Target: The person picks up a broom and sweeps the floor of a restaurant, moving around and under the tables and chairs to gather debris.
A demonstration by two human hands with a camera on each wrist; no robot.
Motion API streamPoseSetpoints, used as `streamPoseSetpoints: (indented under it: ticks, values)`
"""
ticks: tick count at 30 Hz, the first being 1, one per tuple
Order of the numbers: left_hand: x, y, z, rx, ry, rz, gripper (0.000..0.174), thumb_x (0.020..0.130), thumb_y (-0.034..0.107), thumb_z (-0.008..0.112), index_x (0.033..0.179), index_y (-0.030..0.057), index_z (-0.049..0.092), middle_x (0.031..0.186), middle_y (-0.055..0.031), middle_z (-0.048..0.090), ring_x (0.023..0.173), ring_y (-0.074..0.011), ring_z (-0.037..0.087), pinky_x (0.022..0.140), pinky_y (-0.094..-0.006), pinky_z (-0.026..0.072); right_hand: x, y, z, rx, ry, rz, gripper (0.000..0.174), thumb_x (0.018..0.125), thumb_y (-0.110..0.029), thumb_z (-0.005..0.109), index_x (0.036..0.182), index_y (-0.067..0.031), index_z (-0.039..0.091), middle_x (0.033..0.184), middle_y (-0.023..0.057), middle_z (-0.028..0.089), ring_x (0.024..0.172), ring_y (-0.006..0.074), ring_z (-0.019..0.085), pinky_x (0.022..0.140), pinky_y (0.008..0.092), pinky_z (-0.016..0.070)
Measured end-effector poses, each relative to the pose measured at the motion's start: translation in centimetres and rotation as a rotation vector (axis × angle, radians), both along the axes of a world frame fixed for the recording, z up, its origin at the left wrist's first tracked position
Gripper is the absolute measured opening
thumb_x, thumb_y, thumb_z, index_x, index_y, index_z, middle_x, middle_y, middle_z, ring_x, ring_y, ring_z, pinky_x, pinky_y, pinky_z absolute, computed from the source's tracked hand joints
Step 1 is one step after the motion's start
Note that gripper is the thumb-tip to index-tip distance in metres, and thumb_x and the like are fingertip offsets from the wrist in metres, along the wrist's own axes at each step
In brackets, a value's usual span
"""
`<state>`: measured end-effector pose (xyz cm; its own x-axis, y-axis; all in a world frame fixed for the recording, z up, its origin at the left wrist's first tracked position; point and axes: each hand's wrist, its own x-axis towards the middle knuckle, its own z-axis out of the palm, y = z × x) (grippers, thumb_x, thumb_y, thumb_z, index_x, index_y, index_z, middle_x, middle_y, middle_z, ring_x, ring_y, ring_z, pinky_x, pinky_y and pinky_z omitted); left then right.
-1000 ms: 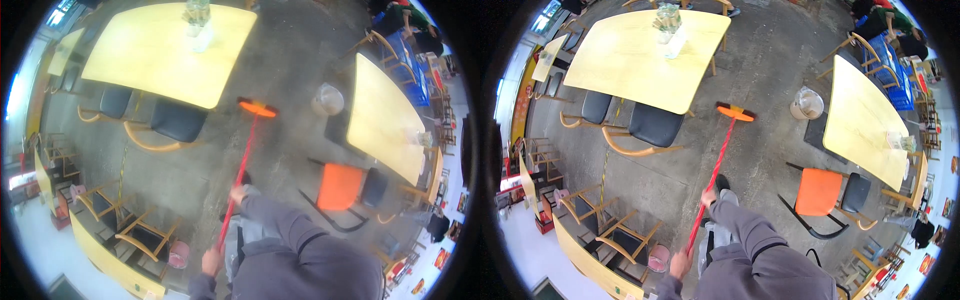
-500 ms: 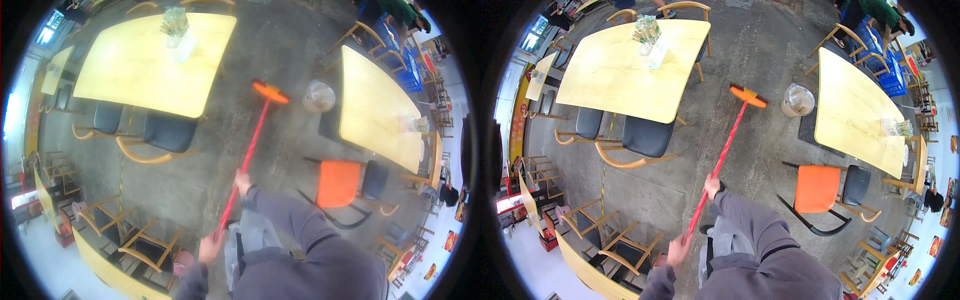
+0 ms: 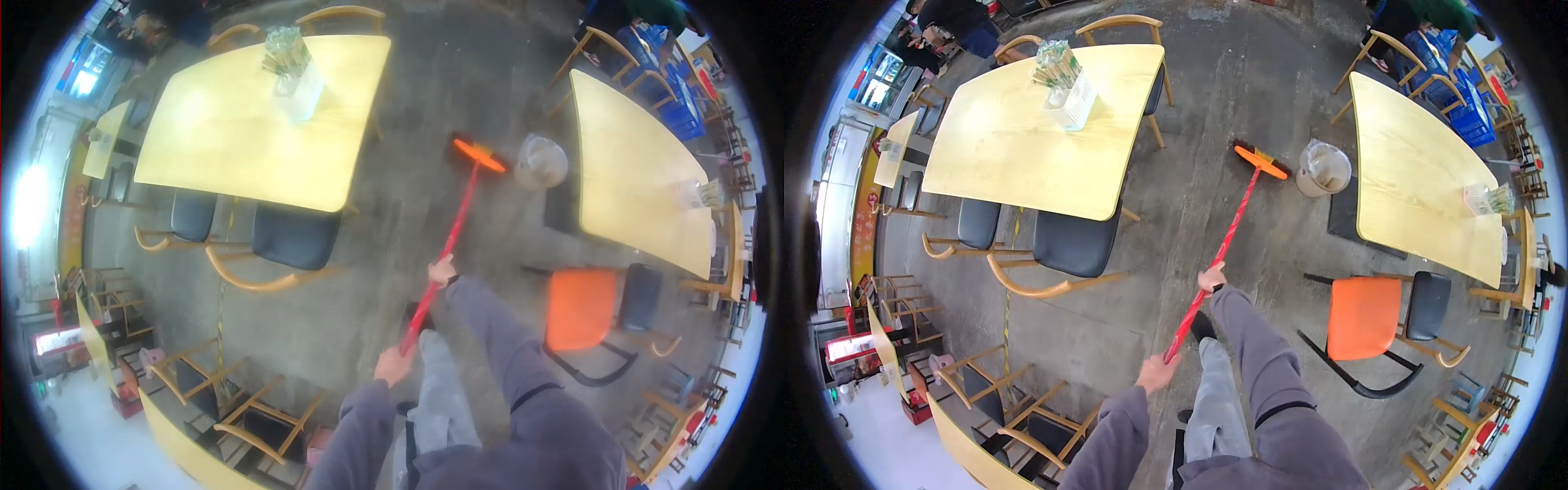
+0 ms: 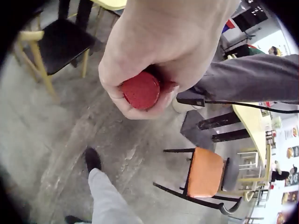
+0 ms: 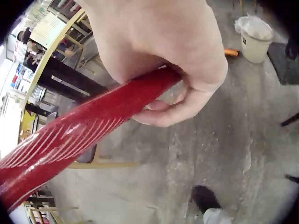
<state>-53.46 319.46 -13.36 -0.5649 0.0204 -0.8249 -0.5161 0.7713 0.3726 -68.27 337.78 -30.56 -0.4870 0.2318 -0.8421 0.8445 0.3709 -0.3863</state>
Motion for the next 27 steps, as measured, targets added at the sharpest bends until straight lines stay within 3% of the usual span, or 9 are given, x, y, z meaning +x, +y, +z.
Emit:
streamPoseSetpoints:
  ticks: [4, 9, 15, 19, 21, 23, 24, 25, 27]
  values:
    - [4.4, -4.5, 0.2, -0.096, -0.103, 0.025, 0.055, 0.083, 0.051, 0.050, 0.103, 0.0018, 0.062, 0.094, -0.0280, 0.060, 0.101, -0.0396, 0.055, 0.085, -0.0432, 0.0440, 4.8, -5.2, -1.3, 0.091, -0.080, 0.150, 0.091, 0.084, -0.035, 0.051, 0.135, 0.0111, -0.010, 0.105, 0.0252, 0.059, 0.086, 0.0339, 0.063, 0.071, 0.0392, 0.0536]
    - [10.7, -10.4, 1.7, -0.117, -0.077, 0.028, 0.056, 0.082, 0.052, 0.051, 0.100, 0.0004, 0.062, 0.089, -0.0282, 0.061, 0.094, -0.0390, 0.059, 0.079, -0.0431, 0.0460, 12.5, -11.7, -2.8, 0.122, -0.033, 0.158, 0.093, 0.080, -0.040, 0.051, 0.136, 0.0097, -0.004, 0.100, 0.0228, 0.062, 0.089, 0.0339, 0.063, 0.081, 0.0407, 0.0488]
    - [22.3, -15.4, 2.5, -0.113, -0.117, 0.063, 0.057, 0.081, 0.055, 0.052, 0.094, 0.0006, 0.063, 0.084, -0.0272, 0.061, 0.089, -0.0389, 0.060, 0.075, -0.0434, 0.0465, 22.0, -16.5, 1.3, 0.126, -0.139, 0.404, 0.094, 0.086, -0.044, 0.046, 0.132, 0.0151, -0.012, 0.120, 0.0318, 0.048, 0.108, 0.0380, 0.053, 0.097, 0.0393, 0.0370]
    - [34.4, -18.7, 3.2, -0.173, -0.015, 0.029, 0.057, 0.081, 0.056, 0.052, 0.088, 0.0001, 0.064, 0.077, -0.0258, 0.062, 0.081, -0.0400, 0.061, 0.070, -0.0442, 0.0475, 34.7, -21.4, -6.2, 0.208, -0.053, 0.466, 0.103, 0.080, -0.048, 0.054, 0.135, 0.0085, -0.013, 0.110, 0.0257, 0.058, 0.099, 0.0379, 0.059, 0.090, 0.0433, 0.0432]
    - [41.2, -21.1, 3.7, -0.180, -0.080, 0.033, 0.057, 0.081, 0.054, 0.053, 0.085, -0.0010, 0.064, 0.074, -0.0259, 0.061, 0.077, -0.0407, 0.061, 0.067, -0.0453, 0.0479, 39.7, -23.1, -1.8, 0.079, -0.172, 0.382, 0.105, 0.079, -0.045, 0.057, 0.134, 0.0082, -0.015, 0.111, 0.0289, 0.056, 0.100, 0.0389, 0.058, 0.091, 0.0438, 0.0423]
    - [49.6, -23.2, 3.5, -0.112, -0.076, 0.107, 0.059, 0.081, 0.055, 0.050, 0.082, -0.0026, 0.064, 0.074, -0.0271, 0.060, 0.078, -0.0415, 0.061, 0.069, -0.0466, 0.0477, 48.3, -26.5, -2.6, 0.270, 0.014, 0.483, 0.099, 0.079, -0.045, 0.058, 0.134, 0.0088, -0.004, 0.102, 0.0294, 0.058, 0.098, 0.0404, 0.058, 0.092, 0.0428, 0.0414]
    - [53.1, -24.1, 4.2, -0.054, -0.033, 0.158, 0.061, 0.082, 0.056, 0.048, 0.080, -0.0034, 0.065, 0.075, -0.0280, 0.060, 0.080, -0.0419, 0.061, 0.072, -0.0471, 0.0474, 53.3, -28.5, -4.3, 0.305, 0.189, 0.372, 0.090, 0.080, -0.042, 0.057, 0.132, 0.0065, 0.003, 0.096, 0.0283, 0.058, 0.092, 0.0410, 0.059, 0.088, 0.0468, 0.0436]
    - [55.1, -24.4, 7.3, -0.036, -0.001, 0.200, 0.052, 0.084, 0.047, 0.052, 0.075, -0.0036, 0.062, 0.068, -0.0265, 0.058, 0.068, -0.0413, 0.059, 0.059, -0.0465, 0.0434, 57.4, -30.3, -5.7, 0.321, 0.358, 0.257, 0.082, 0.080, -0.039, 0.057, 0.130, 0.0042, 0.009, 0.091, 0.0272, 0.059, 0.086, 0.0417, 0.060, 0.083, 0.0508, 0.0458]
    - [59.2, -25.3, 13.5, -0.077, 0.076, 0.249, 0.047, 0.086, 0.039, 0.055, 0.069, -0.0045, 0.060, 0.060, -0.0251, 0.056, 0.057, -0.0410, 0.058, 0.047, -0.0459, 0.0396, 62.0, -31.8, -5.6, -0.077, -0.145, -0.117, 0.067, 0.082, -0.030, 0.058, 0.128, 0.0052, 0.025, 0.097, 0.0223, 0.058, 0.084, 0.0317, 0.062, 0.078, 0.0406, 0.0495]
